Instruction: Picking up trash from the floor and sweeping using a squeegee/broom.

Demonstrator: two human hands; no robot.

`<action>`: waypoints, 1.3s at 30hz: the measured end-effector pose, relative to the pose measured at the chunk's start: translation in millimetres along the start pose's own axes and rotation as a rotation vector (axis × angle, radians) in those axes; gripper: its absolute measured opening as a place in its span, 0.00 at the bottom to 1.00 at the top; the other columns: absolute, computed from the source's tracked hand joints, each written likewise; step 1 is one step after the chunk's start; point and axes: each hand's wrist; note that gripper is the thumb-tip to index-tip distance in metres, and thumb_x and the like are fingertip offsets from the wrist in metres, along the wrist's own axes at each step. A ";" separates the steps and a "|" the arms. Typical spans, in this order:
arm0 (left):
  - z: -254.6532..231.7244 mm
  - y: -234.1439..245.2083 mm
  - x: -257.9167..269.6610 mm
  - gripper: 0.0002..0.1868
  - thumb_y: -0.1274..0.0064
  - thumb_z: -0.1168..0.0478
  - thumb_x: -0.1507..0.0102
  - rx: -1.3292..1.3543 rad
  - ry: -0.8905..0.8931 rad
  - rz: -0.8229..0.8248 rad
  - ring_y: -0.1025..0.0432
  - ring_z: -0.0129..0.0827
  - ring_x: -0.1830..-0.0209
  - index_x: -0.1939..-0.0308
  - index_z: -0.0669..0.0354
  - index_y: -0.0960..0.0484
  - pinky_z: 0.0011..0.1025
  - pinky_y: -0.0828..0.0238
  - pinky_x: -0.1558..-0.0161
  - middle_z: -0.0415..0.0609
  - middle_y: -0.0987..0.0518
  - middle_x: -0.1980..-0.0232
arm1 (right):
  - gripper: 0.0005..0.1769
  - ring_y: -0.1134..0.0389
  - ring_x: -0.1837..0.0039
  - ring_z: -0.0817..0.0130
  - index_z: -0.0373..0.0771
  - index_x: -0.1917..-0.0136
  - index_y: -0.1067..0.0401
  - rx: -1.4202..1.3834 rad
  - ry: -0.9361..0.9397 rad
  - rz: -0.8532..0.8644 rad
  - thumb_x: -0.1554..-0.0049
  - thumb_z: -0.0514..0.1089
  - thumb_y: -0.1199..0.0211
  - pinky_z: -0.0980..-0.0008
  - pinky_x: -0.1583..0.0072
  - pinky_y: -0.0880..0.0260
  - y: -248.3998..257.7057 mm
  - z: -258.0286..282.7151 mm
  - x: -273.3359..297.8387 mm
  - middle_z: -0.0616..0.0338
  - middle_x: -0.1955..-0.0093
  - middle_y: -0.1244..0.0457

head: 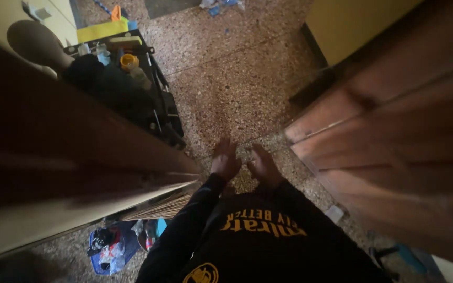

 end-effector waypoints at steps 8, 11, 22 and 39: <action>45.0 -30.2 -121.6 0.34 0.37 0.55 0.45 -0.046 0.122 -0.039 0.41 0.65 0.27 0.38 0.66 0.26 0.55 0.50 0.28 0.72 0.31 0.32 | 0.29 0.34 0.36 0.45 0.38 0.33 0.32 -0.135 -0.213 0.206 0.47 0.48 0.36 0.54 0.36 0.32 -2.9 -121.8 -107.6 0.42 0.34 0.37; 56.6 -42.3 -179.3 0.33 0.37 0.54 0.45 -0.077 0.186 -0.034 0.42 0.64 0.27 0.39 0.65 0.25 0.55 0.51 0.28 0.71 0.31 0.32 | 0.28 0.37 0.31 0.42 0.37 0.34 0.32 -0.024 -0.044 0.184 0.45 0.49 0.34 0.51 0.31 0.37 2.2 -192.4 -150.7 0.40 0.34 0.38; 54.0 -37.7 -383.4 0.31 0.38 0.55 0.46 -0.120 0.236 -0.064 0.41 0.61 0.27 0.41 0.64 0.24 0.54 0.48 0.28 0.67 0.30 0.33 | 0.33 0.47 0.23 0.39 0.37 0.28 0.37 0.114 -0.008 0.310 0.44 0.46 0.34 0.47 0.26 0.48 86.4 -279.5 -350.1 0.38 0.26 0.44; 234.4 -25.1 -705.5 0.28 0.38 0.54 0.46 -0.088 0.089 0.021 0.38 0.59 0.30 0.45 0.67 0.21 0.50 0.50 0.28 0.67 0.28 0.37 | 0.35 0.53 0.22 0.40 0.38 0.25 0.42 0.106 -0.263 0.414 0.42 0.45 0.35 0.47 0.27 0.50 51.4 -393.7 -658.3 0.40 0.23 0.49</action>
Point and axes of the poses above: each hand's wrist, its own x-axis away from the middle knuckle, its own y-axis out of the back of the hand, z = x × y
